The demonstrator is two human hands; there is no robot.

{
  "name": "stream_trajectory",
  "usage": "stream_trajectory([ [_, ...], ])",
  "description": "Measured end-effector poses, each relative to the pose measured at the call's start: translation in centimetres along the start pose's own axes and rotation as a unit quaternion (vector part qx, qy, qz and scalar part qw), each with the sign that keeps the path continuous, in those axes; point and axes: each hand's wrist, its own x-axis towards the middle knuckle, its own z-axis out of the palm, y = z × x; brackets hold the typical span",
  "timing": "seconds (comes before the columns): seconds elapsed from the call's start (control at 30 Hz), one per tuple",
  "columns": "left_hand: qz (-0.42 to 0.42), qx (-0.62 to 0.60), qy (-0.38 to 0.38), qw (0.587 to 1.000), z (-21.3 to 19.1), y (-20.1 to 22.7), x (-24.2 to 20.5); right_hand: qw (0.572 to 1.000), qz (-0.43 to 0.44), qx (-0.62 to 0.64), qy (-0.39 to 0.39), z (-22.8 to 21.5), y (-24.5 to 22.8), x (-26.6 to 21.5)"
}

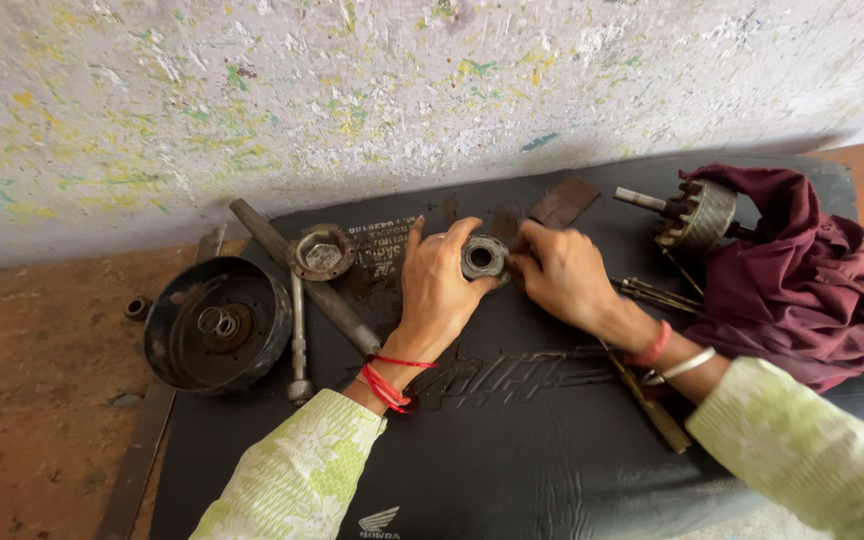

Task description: The person scrubs a cylindrical metal part with sandpaper, then wipes it with a maroon cloth. They place the cleaned part into a larger black housing and rotate it to check the fit.

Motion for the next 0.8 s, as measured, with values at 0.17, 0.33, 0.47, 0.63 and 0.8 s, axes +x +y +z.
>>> stream_trajectory([
  [0.17, 0.008, 0.001, 0.014, 1.000, 0.2, -0.1, -0.6, 0.998, -0.039, -0.053, 0.015, 1.8, -0.9, 4.6],
  [0.33, -0.013, 0.013, 0.016, 1.000, -0.1, 0.2, -0.4, 0.999, -0.040, -0.014, 0.007, -0.2, -1.0, 1.8],
  [0.47, -0.006, -0.006, 0.012, 1.000, 0.3, 0.2, -0.3, 0.999, -0.013, -0.030, -0.019, -0.5, -0.1, 0.4],
  [0.63, 0.002, -0.006, 0.017, 1.000, 0.3, 0.0, -0.4, 0.999, -0.026, -0.017, 0.015, 1.7, 0.2, 4.0],
  [0.8, -0.035, 0.000, -0.001, 0.999, 0.0, 0.3, -0.2, 0.999, -0.027, -0.019, -0.023, 0.0, 0.3, 1.3],
])
